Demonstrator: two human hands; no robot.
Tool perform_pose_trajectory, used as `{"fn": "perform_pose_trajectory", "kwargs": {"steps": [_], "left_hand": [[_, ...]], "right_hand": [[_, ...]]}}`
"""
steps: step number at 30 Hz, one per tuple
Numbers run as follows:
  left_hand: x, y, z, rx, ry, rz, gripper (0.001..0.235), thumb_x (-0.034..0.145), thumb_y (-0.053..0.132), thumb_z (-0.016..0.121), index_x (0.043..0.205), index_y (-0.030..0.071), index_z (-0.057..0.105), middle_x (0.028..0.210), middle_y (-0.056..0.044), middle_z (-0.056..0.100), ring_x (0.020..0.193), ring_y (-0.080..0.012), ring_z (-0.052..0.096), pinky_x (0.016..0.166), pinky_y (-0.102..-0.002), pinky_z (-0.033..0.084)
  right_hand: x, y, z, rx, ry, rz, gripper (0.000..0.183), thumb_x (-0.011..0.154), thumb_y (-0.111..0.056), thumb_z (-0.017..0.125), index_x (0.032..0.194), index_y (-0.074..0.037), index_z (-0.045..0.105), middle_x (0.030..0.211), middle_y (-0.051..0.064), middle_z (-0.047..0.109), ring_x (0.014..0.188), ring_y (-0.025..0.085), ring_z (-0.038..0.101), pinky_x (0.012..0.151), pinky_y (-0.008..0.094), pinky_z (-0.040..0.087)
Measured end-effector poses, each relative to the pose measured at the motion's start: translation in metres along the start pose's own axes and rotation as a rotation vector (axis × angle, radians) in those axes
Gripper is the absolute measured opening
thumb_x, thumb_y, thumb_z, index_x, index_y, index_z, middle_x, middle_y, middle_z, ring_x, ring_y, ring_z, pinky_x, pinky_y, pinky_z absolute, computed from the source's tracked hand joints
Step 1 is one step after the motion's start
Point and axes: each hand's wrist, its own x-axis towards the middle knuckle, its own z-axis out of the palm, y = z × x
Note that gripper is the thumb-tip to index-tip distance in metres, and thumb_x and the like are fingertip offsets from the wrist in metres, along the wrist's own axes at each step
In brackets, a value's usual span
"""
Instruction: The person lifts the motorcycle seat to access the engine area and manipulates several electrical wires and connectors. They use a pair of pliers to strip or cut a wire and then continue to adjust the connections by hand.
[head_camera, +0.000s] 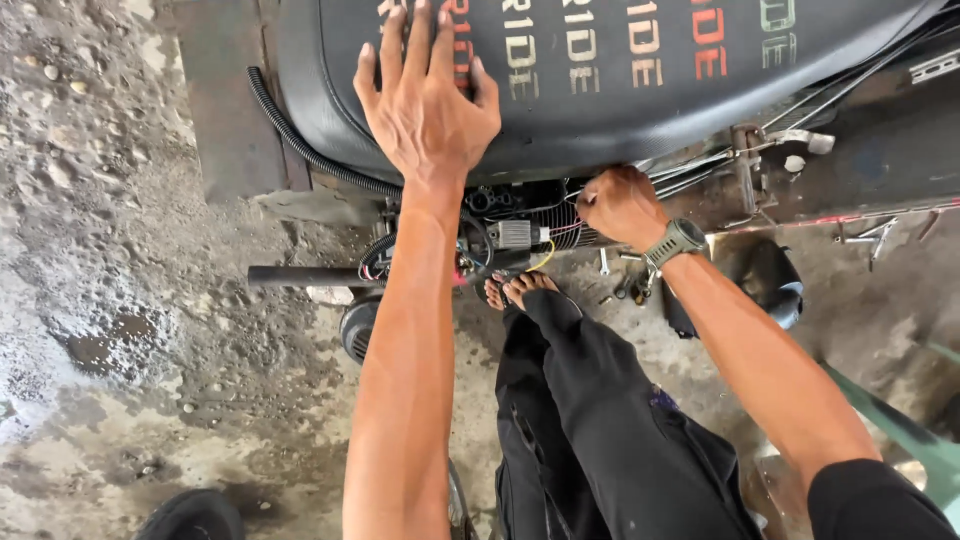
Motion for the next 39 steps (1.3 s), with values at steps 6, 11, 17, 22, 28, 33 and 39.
{"fn": "perform_pose_trajectory", "kwargs": {"steps": [6, 11, 17, 22, 28, 33, 39], "left_hand": [[-0.004, -0.001, 0.000, -0.010, 0.024, 0.019, 0.046, 0.091, 0.036, 0.073, 0.131, 0.012, 0.075, 0.141, -0.006, 0.063, 0.135, -0.0277, 0.055, 0.115, -0.050, 0.036], [-0.003, -0.001, -0.001, -0.013, 0.040, 0.014, 0.046, 0.089, 0.036, 0.072, 0.127, 0.011, 0.076, 0.138, -0.007, 0.066, 0.132, -0.0281, 0.057, 0.112, -0.050, 0.038], [-0.003, -0.001, 0.003, -0.022, 0.068, 0.004, 0.046, 0.093, 0.036, 0.070, 0.130, 0.009, 0.075, 0.139, -0.009, 0.064, 0.134, -0.0304, 0.054, 0.114, -0.052, 0.037], [-0.013, 0.001, -0.017, -0.003, 0.054, -0.004, 0.045, 0.084, 0.033, 0.071, 0.121, 0.009, 0.079, 0.136, -0.007, 0.068, 0.129, -0.0281, 0.058, 0.110, -0.047, 0.037], [-0.032, 0.004, -0.025, 0.000, 0.062, 0.016, 0.046, 0.087, 0.033, 0.073, 0.127, 0.011, 0.077, 0.139, -0.005, 0.066, 0.132, -0.0269, 0.057, 0.110, -0.047, 0.039], [-0.023, -0.001, -0.007, -0.020, 0.028, 0.022, 0.045, 0.093, 0.035, 0.070, 0.130, 0.010, 0.075, 0.142, -0.006, 0.063, 0.135, -0.0278, 0.052, 0.116, -0.050, 0.037], [-0.002, -0.005, 0.005, 0.016, -0.022, 0.047, 0.050, 0.092, 0.038, 0.068, 0.134, 0.011, 0.071, 0.142, -0.005, 0.064, 0.136, -0.0277, 0.051, 0.114, -0.050, 0.035]], "right_hand": [[-0.005, 0.001, -0.003, 0.003, -0.013, -0.074, 0.037, 0.083, -0.010, 0.062, 0.047, -0.014, 0.054, 0.044, 0.005, 0.053, 0.037, 0.019, 0.040, 0.045, 0.037, 0.037], [-0.007, 0.005, 0.006, 0.047, -0.042, 0.021, 0.027, 0.088, -0.016, 0.062, 0.064, -0.016, 0.074, 0.041, -0.002, 0.052, 0.035, 0.012, 0.034, 0.040, 0.032, 0.034], [0.001, 0.019, 0.015, -0.138, 0.014, -0.211, 0.054, 0.096, -0.010, 0.058, 0.053, -0.016, 0.026, 0.049, -0.006, 0.020, 0.040, 0.014, 0.021, 0.038, 0.034, 0.022], [-0.013, -0.007, 0.012, 0.079, -0.088, 0.086, 0.053, 0.090, -0.015, 0.060, 0.047, -0.016, 0.030, 0.040, -0.005, 0.030, 0.037, 0.010, 0.022, 0.041, 0.033, 0.025], [-0.028, -0.021, 0.010, 0.093, -0.011, 0.064, 0.050, 0.082, -0.008, 0.058, 0.046, -0.017, 0.024, 0.041, -0.006, 0.018, 0.044, 0.011, 0.010, 0.048, 0.031, 0.019], [-0.017, -0.006, 0.017, 0.041, -0.005, 0.125, 0.040, 0.082, -0.012, 0.060, 0.047, -0.014, 0.041, 0.041, 0.001, 0.024, 0.044, 0.017, 0.020, 0.046, 0.035, 0.033], [0.002, 0.002, 0.001, 0.069, -0.008, 0.093, 0.026, 0.082, -0.017, 0.063, 0.058, -0.010, 0.072, 0.066, 0.007, 0.074, 0.054, 0.028, 0.068, 0.059, 0.041, 0.056]]}}
